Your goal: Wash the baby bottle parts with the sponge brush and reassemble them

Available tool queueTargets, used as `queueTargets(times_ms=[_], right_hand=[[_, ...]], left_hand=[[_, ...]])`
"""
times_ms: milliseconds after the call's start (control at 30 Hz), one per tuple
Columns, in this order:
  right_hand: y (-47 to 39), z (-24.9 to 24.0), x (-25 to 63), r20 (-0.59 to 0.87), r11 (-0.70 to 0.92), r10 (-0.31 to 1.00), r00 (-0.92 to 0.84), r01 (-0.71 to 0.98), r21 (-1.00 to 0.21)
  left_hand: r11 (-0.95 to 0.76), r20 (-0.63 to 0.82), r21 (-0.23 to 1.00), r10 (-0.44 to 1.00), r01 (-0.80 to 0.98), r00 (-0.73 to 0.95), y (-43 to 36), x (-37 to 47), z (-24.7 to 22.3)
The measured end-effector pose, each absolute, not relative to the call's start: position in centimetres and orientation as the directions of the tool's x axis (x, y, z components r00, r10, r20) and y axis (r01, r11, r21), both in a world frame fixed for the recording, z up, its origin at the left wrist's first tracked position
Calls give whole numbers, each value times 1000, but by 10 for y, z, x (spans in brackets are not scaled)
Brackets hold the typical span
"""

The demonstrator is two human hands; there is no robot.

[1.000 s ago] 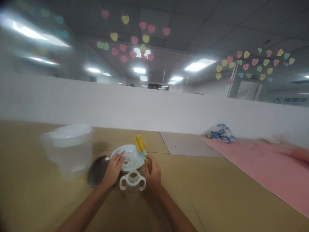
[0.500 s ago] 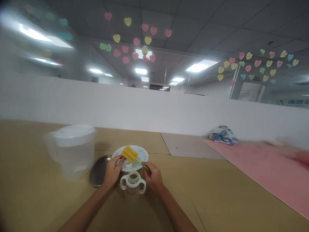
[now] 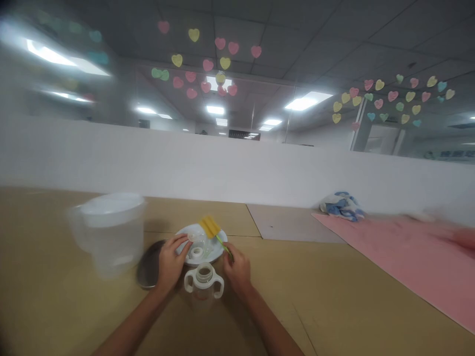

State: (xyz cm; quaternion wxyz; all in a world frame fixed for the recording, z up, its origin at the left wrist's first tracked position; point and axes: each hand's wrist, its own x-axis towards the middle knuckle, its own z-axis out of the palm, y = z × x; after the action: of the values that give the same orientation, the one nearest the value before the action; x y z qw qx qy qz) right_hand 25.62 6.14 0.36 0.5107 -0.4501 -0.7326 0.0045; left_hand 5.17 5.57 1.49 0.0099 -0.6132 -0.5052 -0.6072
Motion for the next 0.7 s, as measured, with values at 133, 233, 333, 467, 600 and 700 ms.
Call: queueTargets(times_ms=[133, 233, 333, 467, 600, 700], right_hand=[[63, 3, 255, 777, 636, 612, -144, 674, -376], [63, 1, 256, 779, 746, 530, -335, 622, -240], [60, 0, 257, 763, 805, 449, -465, 581, -119], [58, 5, 261, 781, 802, 405, -475, 595, -54], [59, 6, 262, 792, 770, 364, -490, 636, 40], [60, 3, 262, 791, 726, 385, -475, 685, 58]], left_hand=[[-471, 782, 589, 535, 657, -318, 52, 52, 19], [-473, 800, 578, 491, 665, -345, 49, 52, 20], [-478, 802, 577, 485, 663, -349, 47, 51, 20], [-479, 783, 603, 507, 638, -360, 46, 52, 19], [-455, 691, 718, 560, 526, -457, 44, 51, 22], [-415, 621, 783, 566, 464, -541, 44, 48, 25]])
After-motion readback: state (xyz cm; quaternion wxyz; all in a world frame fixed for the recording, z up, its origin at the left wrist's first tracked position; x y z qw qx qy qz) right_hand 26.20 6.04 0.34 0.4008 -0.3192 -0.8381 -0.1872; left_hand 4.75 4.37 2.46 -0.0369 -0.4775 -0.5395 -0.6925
